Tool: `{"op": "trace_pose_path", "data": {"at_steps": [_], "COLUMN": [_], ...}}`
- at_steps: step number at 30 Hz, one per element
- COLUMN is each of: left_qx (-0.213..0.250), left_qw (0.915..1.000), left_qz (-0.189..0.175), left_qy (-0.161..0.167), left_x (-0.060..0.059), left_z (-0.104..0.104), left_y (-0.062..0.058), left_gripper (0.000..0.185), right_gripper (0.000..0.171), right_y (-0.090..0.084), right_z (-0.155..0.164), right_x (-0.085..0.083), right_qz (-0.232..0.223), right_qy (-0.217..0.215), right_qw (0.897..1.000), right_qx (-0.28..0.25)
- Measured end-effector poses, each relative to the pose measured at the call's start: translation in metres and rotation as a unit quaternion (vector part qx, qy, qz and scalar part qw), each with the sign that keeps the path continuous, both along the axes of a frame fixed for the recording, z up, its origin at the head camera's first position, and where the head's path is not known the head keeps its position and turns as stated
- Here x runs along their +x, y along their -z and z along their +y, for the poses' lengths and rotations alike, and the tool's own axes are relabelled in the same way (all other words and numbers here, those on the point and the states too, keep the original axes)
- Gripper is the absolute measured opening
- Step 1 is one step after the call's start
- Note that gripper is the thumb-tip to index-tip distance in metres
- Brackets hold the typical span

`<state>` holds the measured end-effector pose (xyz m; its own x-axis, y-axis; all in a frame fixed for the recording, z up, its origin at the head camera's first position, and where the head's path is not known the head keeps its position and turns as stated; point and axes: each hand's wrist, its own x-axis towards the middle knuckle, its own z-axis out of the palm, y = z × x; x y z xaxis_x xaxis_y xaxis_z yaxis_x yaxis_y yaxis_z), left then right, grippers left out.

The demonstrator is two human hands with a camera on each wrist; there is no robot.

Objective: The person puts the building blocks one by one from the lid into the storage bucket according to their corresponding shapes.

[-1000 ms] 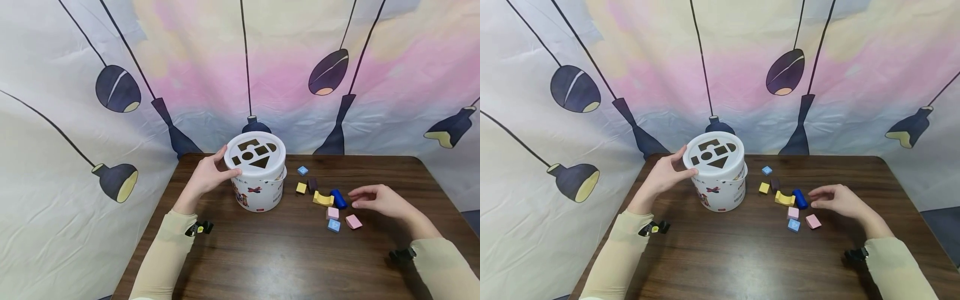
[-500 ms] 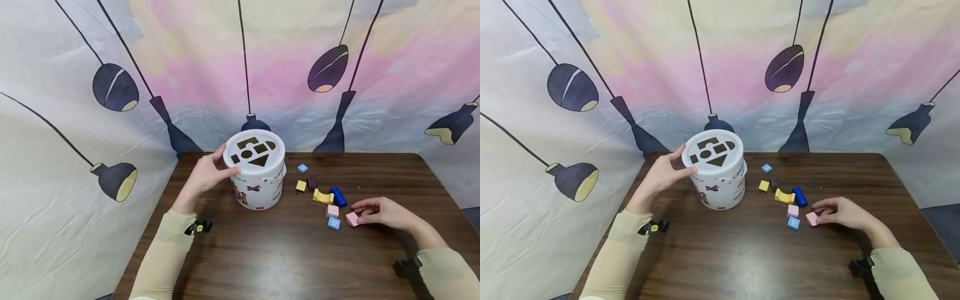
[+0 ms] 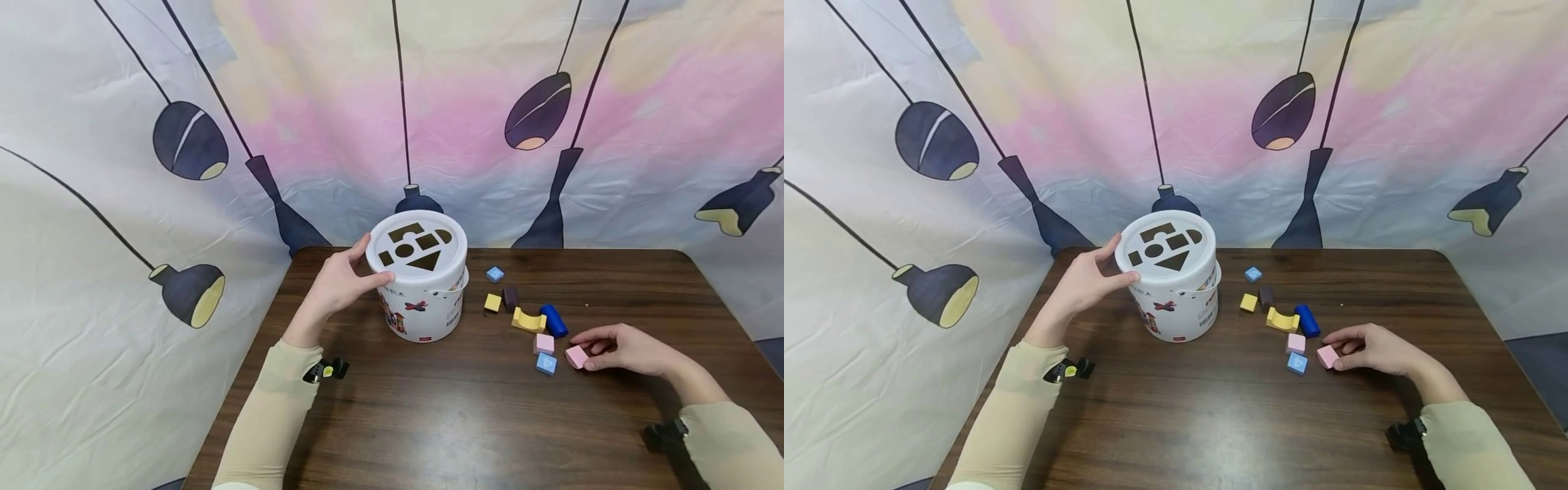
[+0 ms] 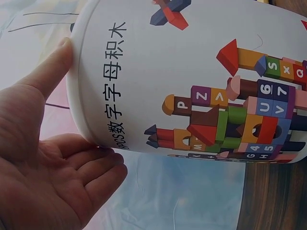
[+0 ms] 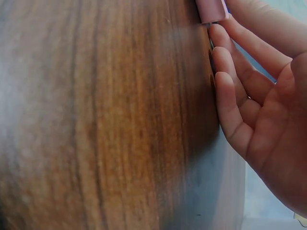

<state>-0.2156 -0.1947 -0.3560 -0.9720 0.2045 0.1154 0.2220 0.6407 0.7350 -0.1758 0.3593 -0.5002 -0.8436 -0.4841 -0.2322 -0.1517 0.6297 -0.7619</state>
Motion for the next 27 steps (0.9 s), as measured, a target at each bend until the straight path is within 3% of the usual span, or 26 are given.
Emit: {"op": "trace_pose_path", "data": {"at_steps": [6, 27], "left_qx": [-0.005, -0.003], "left_qw": [1.0, 1.0], "left_qz": [-0.005, 0.005], "left_qy": [-0.003, 0.003], "left_x": [0.0014, -0.0001], "left_z": [-0.0004, -0.0009], "left_y": [-0.0003, 0.0011], "left_gripper": [0.104, 0.102], "right_gripper": [0.049, 0.038], "right_y": [0.0012, 0.003], "right_z": [-0.0008, -0.0052], "right_x": [0.0003, 0.0021], "right_qz": [0.009, 0.024], "right_qy": [-0.02, -0.005], "right_qw": [1.0, 1.0], "right_qx": [-0.003, 0.019]}}
